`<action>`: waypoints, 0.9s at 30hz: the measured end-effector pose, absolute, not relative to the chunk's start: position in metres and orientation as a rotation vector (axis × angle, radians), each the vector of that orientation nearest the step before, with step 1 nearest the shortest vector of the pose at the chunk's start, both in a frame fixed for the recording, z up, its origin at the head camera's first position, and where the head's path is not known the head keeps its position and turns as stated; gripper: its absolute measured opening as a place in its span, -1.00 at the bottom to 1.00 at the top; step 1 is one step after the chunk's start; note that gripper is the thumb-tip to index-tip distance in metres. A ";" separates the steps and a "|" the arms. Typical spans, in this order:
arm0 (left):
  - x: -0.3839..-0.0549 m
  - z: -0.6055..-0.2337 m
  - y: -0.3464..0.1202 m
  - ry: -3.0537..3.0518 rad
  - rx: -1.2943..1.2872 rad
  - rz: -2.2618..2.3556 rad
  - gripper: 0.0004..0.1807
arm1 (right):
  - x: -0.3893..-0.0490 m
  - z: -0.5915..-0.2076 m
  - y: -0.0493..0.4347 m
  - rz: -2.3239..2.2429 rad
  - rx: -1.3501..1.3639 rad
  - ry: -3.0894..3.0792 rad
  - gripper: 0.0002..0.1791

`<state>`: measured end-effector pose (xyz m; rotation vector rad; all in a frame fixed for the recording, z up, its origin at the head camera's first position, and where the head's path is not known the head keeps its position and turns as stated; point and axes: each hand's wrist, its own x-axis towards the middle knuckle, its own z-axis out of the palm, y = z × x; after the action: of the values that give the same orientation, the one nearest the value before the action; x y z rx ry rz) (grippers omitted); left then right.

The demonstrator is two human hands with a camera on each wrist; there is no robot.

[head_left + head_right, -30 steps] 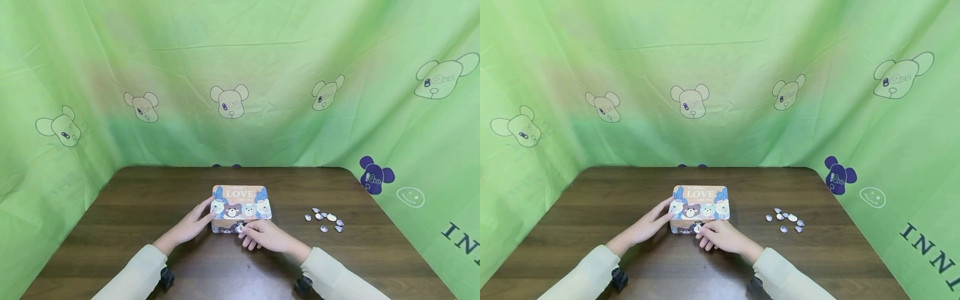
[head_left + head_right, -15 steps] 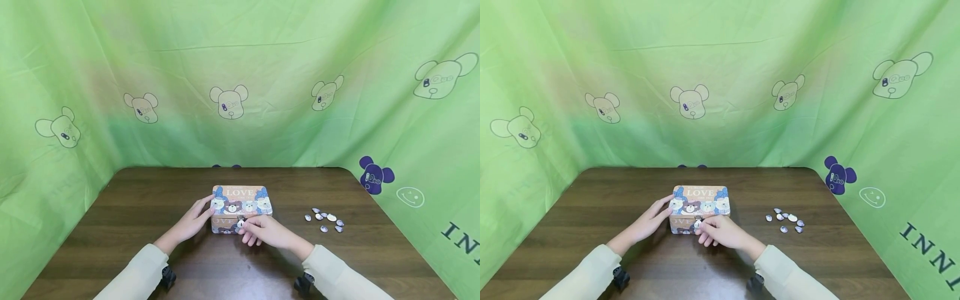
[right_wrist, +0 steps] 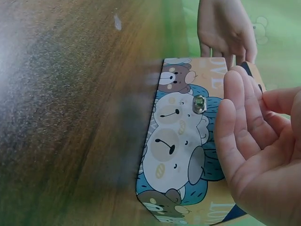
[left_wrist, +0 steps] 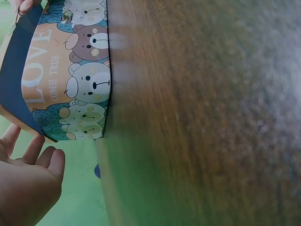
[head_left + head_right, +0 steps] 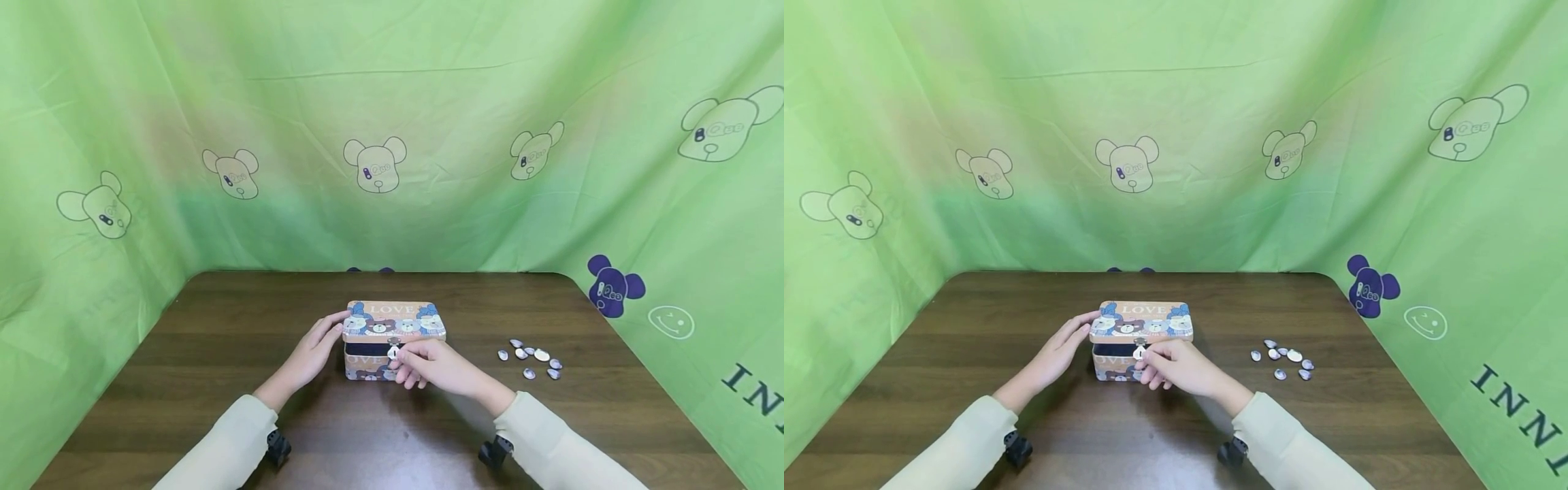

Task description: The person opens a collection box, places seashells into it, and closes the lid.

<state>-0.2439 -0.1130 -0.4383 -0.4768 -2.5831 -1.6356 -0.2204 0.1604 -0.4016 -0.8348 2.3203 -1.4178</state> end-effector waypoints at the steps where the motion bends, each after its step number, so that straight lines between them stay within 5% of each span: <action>1: -0.244 -0.439 -0.113 -2.570 -0.484 -1.639 -0.55 | -0.221 -0.402 0.161 -1.424 -0.842 2.315 -0.65; 27: -0.253 -0.435 -0.114 -2.482 -0.549 -1.647 -0.53 | -0.227 -0.393 0.175 -1.508 -0.762 2.297 -0.66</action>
<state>-0.2533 -0.1137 -0.4353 -0.5490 -2.4824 -1.6468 -0.2268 0.1748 -0.3926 -0.7616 2.2972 -1.5076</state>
